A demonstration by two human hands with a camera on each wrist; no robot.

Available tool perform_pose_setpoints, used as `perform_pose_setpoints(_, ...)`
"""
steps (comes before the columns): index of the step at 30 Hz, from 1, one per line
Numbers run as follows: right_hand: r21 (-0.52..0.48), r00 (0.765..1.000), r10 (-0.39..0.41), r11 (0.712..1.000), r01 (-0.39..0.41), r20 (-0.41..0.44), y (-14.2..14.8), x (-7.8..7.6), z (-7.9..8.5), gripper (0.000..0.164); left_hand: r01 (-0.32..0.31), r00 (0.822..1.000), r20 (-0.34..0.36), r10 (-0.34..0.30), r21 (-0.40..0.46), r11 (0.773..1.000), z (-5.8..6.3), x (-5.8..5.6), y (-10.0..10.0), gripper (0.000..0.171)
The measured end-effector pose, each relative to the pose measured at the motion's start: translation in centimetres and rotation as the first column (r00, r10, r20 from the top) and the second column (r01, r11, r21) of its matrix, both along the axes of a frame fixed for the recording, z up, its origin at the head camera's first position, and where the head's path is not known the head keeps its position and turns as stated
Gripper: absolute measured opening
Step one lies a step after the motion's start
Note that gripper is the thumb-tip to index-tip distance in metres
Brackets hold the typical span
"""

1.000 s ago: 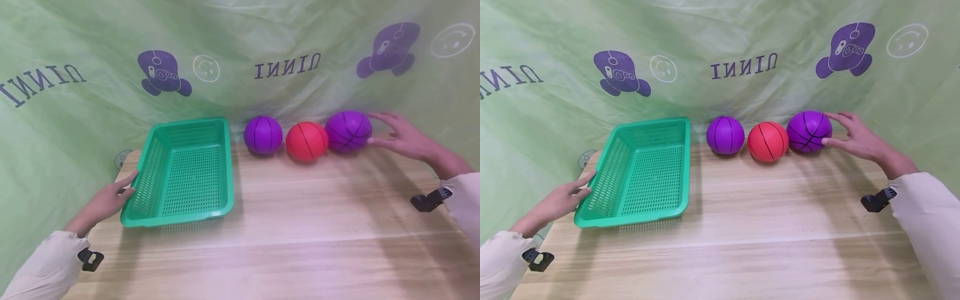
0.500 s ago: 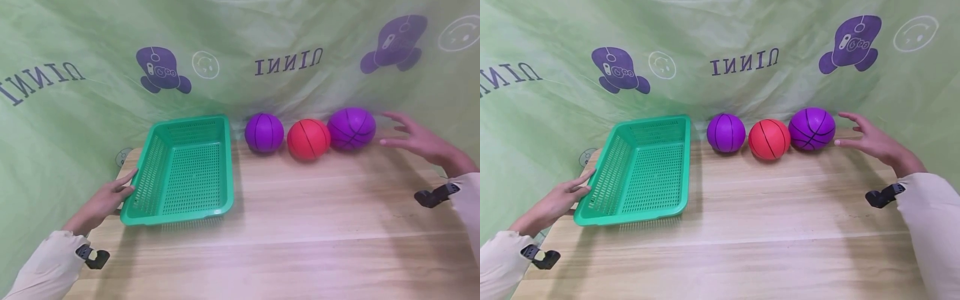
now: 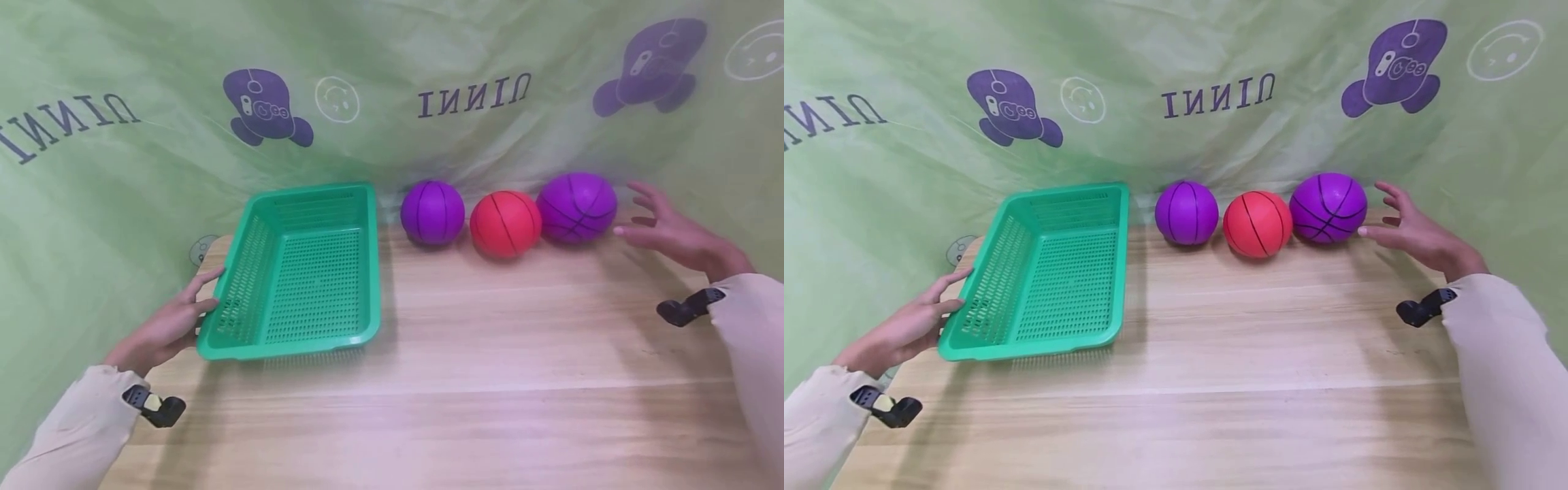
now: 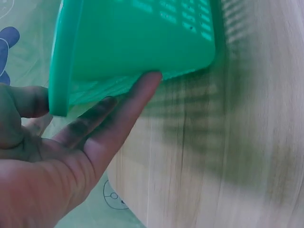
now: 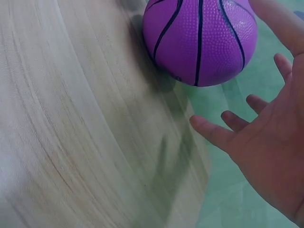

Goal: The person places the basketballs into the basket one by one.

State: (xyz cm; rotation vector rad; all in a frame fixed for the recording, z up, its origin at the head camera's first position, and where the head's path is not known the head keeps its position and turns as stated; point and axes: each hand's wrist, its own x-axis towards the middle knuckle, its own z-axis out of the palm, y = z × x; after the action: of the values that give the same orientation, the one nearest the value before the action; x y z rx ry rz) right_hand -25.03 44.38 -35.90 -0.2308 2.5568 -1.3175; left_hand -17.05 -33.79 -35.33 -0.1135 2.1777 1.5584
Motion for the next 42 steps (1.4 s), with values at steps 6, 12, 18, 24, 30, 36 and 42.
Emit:
perform_pose_setpoints(6,-0.111,0.999,0.009,0.994,-0.004,0.047,0.0,-1.5,-0.8,0.088,-0.016,1.000,0.006,0.016,0.038,0.999,0.1,0.0,-0.2,0.065)
perform_pose_setpoints(12,-0.085,0.999,-0.040,0.995,0.042,0.017,-0.3,-2.2,-0.8,0.089,-0.022,1.000,0.006,0.022,0.054,0.998,0.3,-0.8,0.2,0.066)
perform_pose_setpoints(18,-0.082,0.995,-0.080,0.994,0.074,-0.064,-2.0,-3.3,-1.0,0.090,-0.032,0.999,0.007,0.032,0.036,0.999,0.7,-1.1,0.7,0.066)
perform_pose_setpoints(24,-0.110,0.987,-0.142,0.985,0.133,-0.080,-3.5,-4.8,-1.9,0.094,-0.060,0.998,0.026,0.059,0.040,0.997,0.9,-1.1,1.3,0.066)
perform_pose_setpoints(30,-0.184,0.965,-0.241,0.958,0.219,-0.108,-4.6,-5.7,-2.5,0.097,-0.081,0.997,0.020,0.080,0.039,0.996,0.8,-0.7,1.2,0.066)
perform_pose_setpoints(36,-0.218,0.948,-0.291,0.941,0.260,-0.126,-5.9,-5.9,-2.9,0.099,-0.085,0.996,0.011,0.085,0.022,0.996,1.0,-0.4,0.7,0.066)
perform_pose_setpoints(42,-0.203,0.929,-0.345,0.927,0.315,-0.135,-5.5,-5.7,-3.5,0.097,-0.091,0.995,0.030,0.090,0.026,0.996,0.8,-0.5,0.7,0.066)
